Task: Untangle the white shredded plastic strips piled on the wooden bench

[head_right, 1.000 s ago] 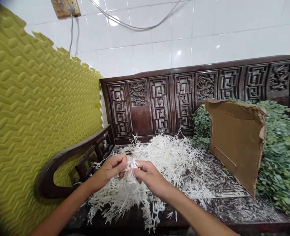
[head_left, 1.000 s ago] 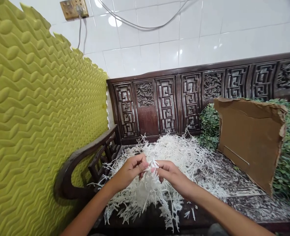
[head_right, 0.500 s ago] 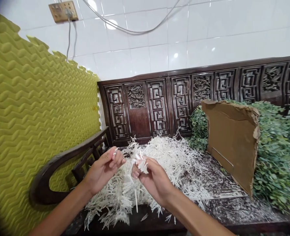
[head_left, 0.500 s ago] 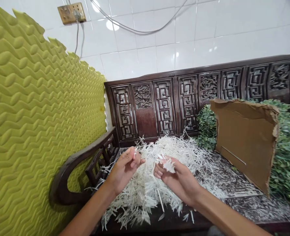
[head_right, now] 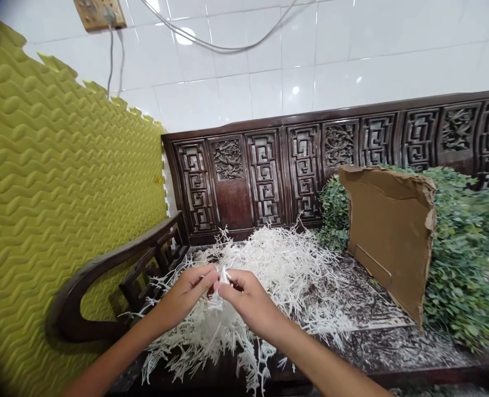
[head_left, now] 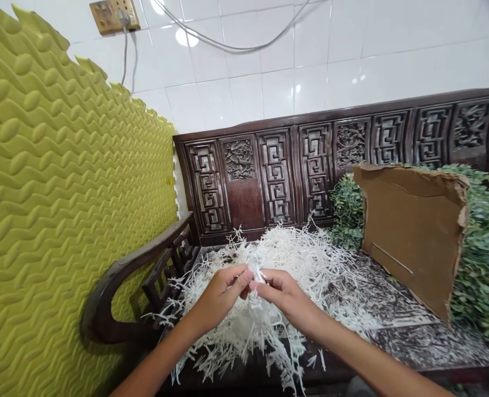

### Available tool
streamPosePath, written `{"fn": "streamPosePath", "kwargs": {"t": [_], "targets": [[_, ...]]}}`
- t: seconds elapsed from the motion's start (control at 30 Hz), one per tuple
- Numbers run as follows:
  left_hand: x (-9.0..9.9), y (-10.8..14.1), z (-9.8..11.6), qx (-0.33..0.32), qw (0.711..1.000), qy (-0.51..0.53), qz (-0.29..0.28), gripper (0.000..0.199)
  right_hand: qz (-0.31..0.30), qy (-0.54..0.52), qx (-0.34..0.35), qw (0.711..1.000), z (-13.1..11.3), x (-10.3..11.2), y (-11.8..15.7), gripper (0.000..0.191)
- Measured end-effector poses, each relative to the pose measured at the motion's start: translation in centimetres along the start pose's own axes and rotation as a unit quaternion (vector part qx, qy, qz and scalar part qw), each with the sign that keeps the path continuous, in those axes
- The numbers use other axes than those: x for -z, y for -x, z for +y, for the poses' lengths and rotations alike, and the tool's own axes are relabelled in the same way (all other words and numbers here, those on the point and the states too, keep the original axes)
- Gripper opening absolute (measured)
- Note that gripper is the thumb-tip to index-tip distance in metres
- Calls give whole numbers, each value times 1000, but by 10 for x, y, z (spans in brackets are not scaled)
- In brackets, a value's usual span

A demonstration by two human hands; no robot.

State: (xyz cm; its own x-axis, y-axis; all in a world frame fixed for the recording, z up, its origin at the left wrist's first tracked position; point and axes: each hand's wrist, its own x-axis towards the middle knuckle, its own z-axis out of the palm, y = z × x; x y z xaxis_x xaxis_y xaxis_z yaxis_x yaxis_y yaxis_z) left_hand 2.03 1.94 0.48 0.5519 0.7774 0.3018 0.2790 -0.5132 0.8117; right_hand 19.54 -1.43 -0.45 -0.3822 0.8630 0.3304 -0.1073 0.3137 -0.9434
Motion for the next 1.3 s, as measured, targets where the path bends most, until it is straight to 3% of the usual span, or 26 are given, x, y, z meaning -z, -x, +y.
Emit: {"fn": "streamPosePath", "kwargs": {"t": [0.1, 0.2, 0.3, 0.4, 0.5, 0.57, 0.63, 0.7, 0.87, 0.93, 1.07, 1.3], "targets": [[-4, 0, -4, 13, 994, 108, -20, 45, -9, -39, -40, 998, -4, -6, 1, 27], [-11, -1, -7, 57, 960, 275, -12, 47, -9, -162, -61, 985, -4, -9, 1, 22], [-9, -2, -6, 96, 929, 357, 0, 48, 5, -272, -72, 959, -2, -7, 2, 16], [5, -5, -9, 85, 894, 437, 61, 46, 53, -351, -76, 932, -3, 0, 5, 21], [22, -8, -18, 70, 864, 475, 150, 46, 74, -324, -45, 942, -7, 5, 8, 23], [27, -8, -23, 89, 877, 436, 180, 40, 86, -255, -44, 962, -7, 6, 7, 25], [26, -8, -25, 109, 908, 356, 192, 31, 102, -173, -45, 979, -2, 6, 3, 29], [21, -7, -22, 117, 938, 272, 183, 33, 116, -102, -45, 987, 6, 7, -1, 34], [8, -3, -6, 57, 995, 81, 33, 34, 142, -32, -71, 987, 24, 11, -8, 40], [3, -1, -1, 30, 999, -7, 8, 34, 141, -18, -79, 987, 26, 10, -9, 43], [-6, 1, 7, 28, 992, -121, 31, 34, 122, -18, -73, 990, 25, 5, -8, 44], [-2, 2, 13, 16, 994, -110, -14, 43, 76, -10, -96, 992, 21, 4, -4, 32]]}}
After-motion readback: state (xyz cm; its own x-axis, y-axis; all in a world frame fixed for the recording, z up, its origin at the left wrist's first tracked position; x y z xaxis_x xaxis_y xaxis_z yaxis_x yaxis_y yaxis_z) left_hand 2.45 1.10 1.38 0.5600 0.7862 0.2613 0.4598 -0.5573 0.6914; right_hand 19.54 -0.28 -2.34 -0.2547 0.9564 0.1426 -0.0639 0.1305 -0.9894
